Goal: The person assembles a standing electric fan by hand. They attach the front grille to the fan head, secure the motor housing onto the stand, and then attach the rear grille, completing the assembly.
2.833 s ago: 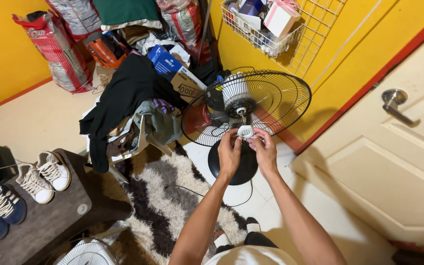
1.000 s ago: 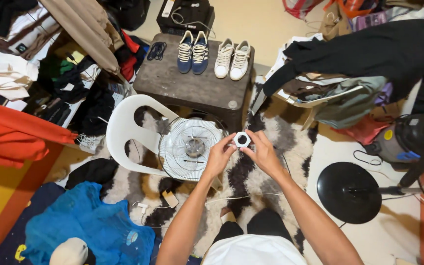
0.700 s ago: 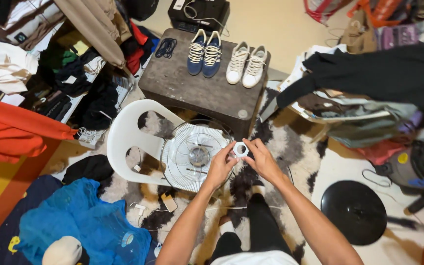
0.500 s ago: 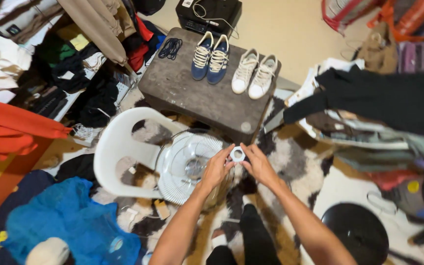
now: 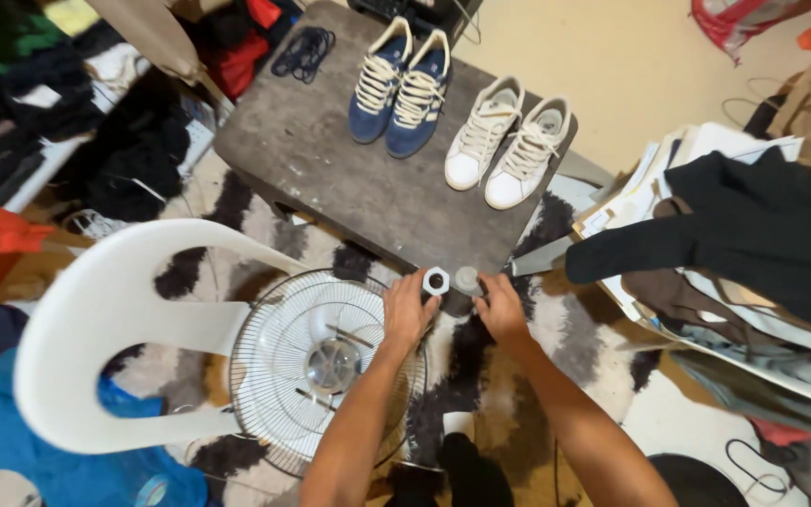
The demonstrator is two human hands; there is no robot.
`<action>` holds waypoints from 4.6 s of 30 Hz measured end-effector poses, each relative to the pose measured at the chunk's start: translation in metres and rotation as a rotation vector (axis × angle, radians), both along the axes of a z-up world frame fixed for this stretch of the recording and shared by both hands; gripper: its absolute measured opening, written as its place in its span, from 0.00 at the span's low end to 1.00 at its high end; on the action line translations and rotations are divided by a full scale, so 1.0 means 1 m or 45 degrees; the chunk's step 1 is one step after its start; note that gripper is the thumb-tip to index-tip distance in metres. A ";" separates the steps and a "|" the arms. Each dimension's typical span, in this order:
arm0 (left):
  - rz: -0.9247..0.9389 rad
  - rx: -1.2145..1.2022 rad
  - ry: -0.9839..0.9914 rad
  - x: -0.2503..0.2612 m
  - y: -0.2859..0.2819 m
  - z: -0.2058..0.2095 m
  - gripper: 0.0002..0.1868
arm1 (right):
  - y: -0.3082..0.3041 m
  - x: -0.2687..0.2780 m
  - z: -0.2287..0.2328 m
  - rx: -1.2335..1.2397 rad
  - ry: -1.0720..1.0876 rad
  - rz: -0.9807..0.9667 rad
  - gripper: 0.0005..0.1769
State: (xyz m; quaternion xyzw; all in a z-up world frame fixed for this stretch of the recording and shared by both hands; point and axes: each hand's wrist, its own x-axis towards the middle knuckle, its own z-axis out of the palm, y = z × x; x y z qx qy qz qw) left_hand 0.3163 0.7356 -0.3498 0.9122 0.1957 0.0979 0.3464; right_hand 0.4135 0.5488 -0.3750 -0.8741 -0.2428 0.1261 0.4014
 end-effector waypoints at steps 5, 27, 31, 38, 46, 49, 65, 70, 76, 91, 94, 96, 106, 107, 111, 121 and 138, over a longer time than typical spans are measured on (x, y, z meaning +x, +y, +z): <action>-0.018 0.090 0.090 0.032 0.001 -0.058 0.32 | -0.004 0.015 -0.067 0.062 -0.260 0.032 0.29; -0.029 0.016 -0.032 0.011 -0.003 -0.039 0.38 | -0.025 0.001 -0.007 0.052 -0.139 0.075 0.36; -0.041 0.099 0.026 -0.028 0.009 0.028 0.38 | -0.031 -0.025 0.065 0.059 -0.296 0.020 0.35; 0.038 0.201 -0.103 -0.116 0.033 0.158 0.38 | -0.037 -0.099 0.194 -0.015 -0.526 -0.089 0.36; -0.112 0.179 -0.085 -0.214 0.031 0.257 0.35 | -0.080 -0.222 0.291 -0.043 -0.574 -0.204 0.35; -0.267 0.154 -0.122 -0.233 0.010 0.275 0.34 | -0.110 -0.267 0.312 -0.045 -0.616 -0.225 0.33; -1.083 -0.018 -0.484 -0.261 -0.287 0.331 0.30 | -0.361 -0.482 0.384 -0.206 -0.704 -0.974 0.28; -1.230 -0.144 -0.548 -0.290 -0.406 0.345 0.29 | -0.456 -0.541 0.391 -0.150 -0.673 -1.115 0.27; -1.360 -0.248 -0.511 -0.329 -0.526 0.349 0.28 | -0.558 -0.585 0.392 -0.113 -0.643 -1.198 0.25; -1.362 -0.304 -0.488 -0.322 -0.593 0.356 0.25 | -0.644 -0.587 0.370 -0.074 -0.607 -1.211 0.25; -1.287 -0.290 -0.600 -0.308 -0.604 0.359 0.22 | -0.660 -0.586 0.375 -0.161 -0.657 -1.281 0.23; -1.162 -0.266 -0.649 -0.298 -0.607 0.359 0.19 | -0.674 -0.589 0.379 -0.219 -0.725 -1.382 0.22; -1.021 -0.519 -0.702 -0.231 -0.594 0.384 0.43 | -0.750 -0.592 0.392 0.019 -0.926 -1.851 0.43; -1.056 -0.567 -0.581 -0.227 -0.594 0.384 0.46 | -0.760 -0.587 0.387 0.125 -0.866 -1.861 0.47; -1.069 -0.564 -0.117 -0.215 -0.594 0.370 0.52 | -0.802 -0.570 0.358 0.431 -0.805 -1.750 0.53; -1.270 -0.824 -0.174 -0.191 -0.600 0.309 0.36 | -0.822 -0.557 0.320 0.687 -0.291 -1.816 0.24; -1.138 -0.890 -0.019 -0.177 -0.614 0.292 0.43 | -0.811 -0.551 0.326 0.847 -0.410 -1.854 0.16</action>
